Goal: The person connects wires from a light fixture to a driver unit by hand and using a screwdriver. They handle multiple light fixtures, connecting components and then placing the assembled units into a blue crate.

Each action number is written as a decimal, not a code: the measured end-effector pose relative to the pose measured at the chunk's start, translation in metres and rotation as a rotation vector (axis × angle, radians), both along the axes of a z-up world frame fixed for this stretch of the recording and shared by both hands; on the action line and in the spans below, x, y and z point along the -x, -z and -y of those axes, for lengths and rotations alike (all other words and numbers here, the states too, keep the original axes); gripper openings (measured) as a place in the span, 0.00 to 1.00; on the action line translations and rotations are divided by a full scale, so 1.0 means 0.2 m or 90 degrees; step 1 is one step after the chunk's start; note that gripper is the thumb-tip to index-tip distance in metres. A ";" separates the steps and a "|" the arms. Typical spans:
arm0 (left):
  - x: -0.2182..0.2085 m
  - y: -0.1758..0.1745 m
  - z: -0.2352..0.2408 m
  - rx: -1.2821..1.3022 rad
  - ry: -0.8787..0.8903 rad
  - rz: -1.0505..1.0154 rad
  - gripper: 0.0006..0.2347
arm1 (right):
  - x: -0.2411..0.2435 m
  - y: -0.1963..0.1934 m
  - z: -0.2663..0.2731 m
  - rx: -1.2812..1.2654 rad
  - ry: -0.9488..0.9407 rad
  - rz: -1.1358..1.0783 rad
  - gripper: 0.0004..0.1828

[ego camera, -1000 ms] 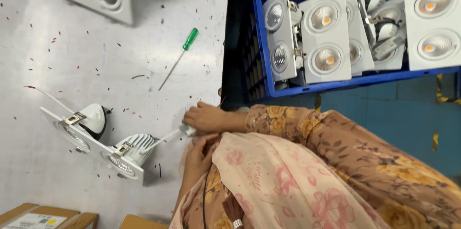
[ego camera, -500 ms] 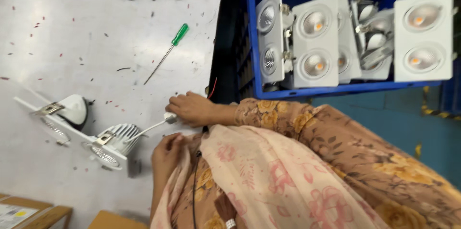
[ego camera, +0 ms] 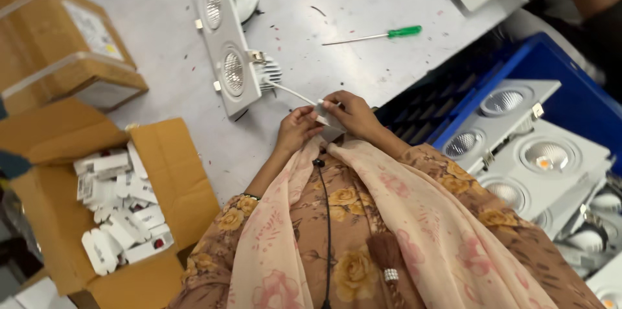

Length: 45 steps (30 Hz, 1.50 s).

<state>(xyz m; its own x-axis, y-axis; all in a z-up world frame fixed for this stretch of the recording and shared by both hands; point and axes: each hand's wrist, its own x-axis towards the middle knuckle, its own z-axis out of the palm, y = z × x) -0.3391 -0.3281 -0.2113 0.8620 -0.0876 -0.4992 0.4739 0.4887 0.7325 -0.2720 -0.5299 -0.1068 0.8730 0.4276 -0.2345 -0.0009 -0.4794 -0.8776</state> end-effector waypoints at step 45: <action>-0.25 -0.25 -0.14 -0.110 0.127 -0.008 0.13 | -0.07 -0.15 -0.37 0.165 0.024 0.055 0.18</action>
